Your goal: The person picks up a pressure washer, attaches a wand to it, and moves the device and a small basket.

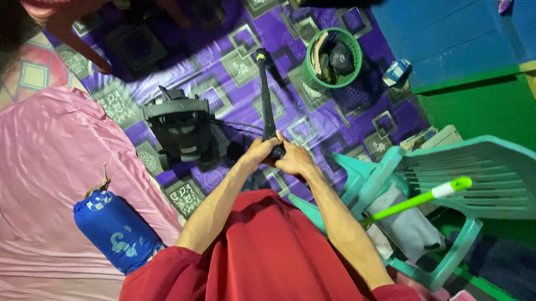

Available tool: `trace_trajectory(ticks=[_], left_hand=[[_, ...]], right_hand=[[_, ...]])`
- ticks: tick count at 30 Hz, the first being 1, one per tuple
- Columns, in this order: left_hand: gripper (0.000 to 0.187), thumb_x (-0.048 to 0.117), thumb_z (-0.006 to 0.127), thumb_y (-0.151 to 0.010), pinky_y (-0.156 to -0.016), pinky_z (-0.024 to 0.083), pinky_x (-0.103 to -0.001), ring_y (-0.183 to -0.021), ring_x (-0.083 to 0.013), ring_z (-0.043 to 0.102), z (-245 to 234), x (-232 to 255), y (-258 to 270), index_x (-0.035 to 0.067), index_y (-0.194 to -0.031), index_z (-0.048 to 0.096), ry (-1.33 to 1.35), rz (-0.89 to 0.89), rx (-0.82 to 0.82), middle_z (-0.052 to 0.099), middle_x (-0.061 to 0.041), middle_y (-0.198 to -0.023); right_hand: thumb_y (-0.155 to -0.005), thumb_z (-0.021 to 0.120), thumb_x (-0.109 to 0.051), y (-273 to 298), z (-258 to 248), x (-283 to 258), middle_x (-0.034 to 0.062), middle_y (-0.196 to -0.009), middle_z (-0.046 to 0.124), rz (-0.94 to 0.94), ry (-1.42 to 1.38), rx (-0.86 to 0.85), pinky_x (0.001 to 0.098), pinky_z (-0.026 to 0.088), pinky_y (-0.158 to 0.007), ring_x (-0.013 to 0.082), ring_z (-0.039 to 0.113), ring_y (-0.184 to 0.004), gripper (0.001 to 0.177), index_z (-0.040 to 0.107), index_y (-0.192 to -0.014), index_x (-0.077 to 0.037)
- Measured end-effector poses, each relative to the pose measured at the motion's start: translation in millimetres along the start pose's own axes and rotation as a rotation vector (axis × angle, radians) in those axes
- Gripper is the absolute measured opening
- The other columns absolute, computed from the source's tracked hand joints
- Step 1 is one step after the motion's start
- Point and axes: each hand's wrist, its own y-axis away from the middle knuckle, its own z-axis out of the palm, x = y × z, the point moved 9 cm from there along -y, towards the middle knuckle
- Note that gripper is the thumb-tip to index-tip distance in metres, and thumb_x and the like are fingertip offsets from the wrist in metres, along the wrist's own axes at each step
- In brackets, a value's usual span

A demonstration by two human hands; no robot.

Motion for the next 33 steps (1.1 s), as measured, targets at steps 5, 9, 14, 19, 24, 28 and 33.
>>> trace_trajectory(ticks=[5, 9, 14, 19, 24, 28, 33], left_hand=[[0.052, 0.042, 0.07, -0.083, -0.07, 0.058, -0.037, -0.079, -0.0233, 0.071, -2, -31, 27, -0.001, -0.111, 0.071, -0.058, -0.051, 0.018, 0.073, -0.013, -0.095], [0.052, 0.043, 0.072, -0.083, -0.072, 0.057, -0.037, -0.081, -0.0231, 0.071, -3, -67, 44, -0.002, -0.111, 0.072, -0.085, -0.041, 0.026, 0.074, -0.014, -0.097], [0.051, 0.041, 0.072, -0.081, -0.068, 0.058, -0.037, -0.077, -0.0238, 0.072, -6, -113, 81, -0.001, -0.109, 0.072, -0.078, -0.066, 0.043, 0.074, -0.013, -0.093], [0.051, 0.043, 0.075, -0.085, -0.065, 0.055, -0.035, -0.074, -0.0205, 0.07, 2, -155, 124, -0.003, -0.105, 0.074, -0.136, -0.076, -0.041, 0.074, -0.011, -0.089], [0.042, 0.037, 0.076, -0.082, -0.066, 0.055, -0.034, -0.075, -0.0187, 0.069, 24, -208, 161, 0.003, -0.106, 0.075, -0.188, -0.053, -0.102, 0.074, -0.009, -0.088], [0.045, 0.033, 0.08, -0.078, -0.074, 0.056, -0.033, -0.085, -0.017, 0.069, 42, -221, 199, 0.003, -0.111, 0.071, -0.057, 0.091, -0.131, 0.073, -0.008, -0.096], [0.059, 0.035, 0.079, -0.08, -0.079, 0.056, -0.034, -0.093, -0.0191, 0.069, 29, -227, 219, 0.005, -0.127, 0.061, -0.221, -0.045, -0.083, 0.071, -0.01, -0.107]], right_hand=[[-0.069, 0.08, -0.032, 26, 34, 7, 0.0215, -0.117, 0.072, -0.037, -0.032, 0.011, 0.0469, 0.053, -0.094, 0.0391, 0.069, -0.111, 0.11, 0.023, -0.163, -0.028], [-0.071, 0.078, -0.031, 50, 70, 20, 0.0221, -0.119, 0.071, -0.036, -0.062, 0.017, 0.0469, 0.053, -0.095, 0.04, 0.068, -0.111, 0.108, 0.022, -0.163, -0.028], [-0.067, 0.069, -0.022, 85, 113, 31, 0.0265, -0.108, 0.073, -0.056, -0.057, 0.024, 0.0492, 0.055, -0.088, 0.0433, 0.071, -0.1, 0.11, 0.021, -0.166, -0.027], [-0.066, 0.072, -0.025, 140, 145, 39, 0.0286, -0.103, 0.073, -0.074, -0.099, 0.054, 0.0502, 0.055, -0.086, 0.0449, 0.071, -0.097, 0.109, 0.023, -0.164, -0.027], [-0.069, 0.08, -0.029, 198, 173, 49, 0.0297, -0.103, 0.07, -0.123, -0.219, 0.076, 0.0507, 0.053, -0.082, 0.0458, 0.069, -0.097, 0.108, 0.022, -0.161, -0.028], [-0.067, 0.069, -0.02, 242, 196, 62, 0.0269, -0.093, 0.072, 0.014, -0.302, 0.022, 0.0481, 0.056, -0.077, 0.0425, 0.074, -0.083, 0.105, 0.026, -0.163, -0.033], [-0.07, 0.066, -0.017, 250, 208, 56, 0.0281, -0.081, 0.074, 0.127, -0.248, -0.009, 0.0498, 0.055, -0.079, 0.0437, 0.074, -0.08, 0.104, 0.025, -0.163, -0.035]])
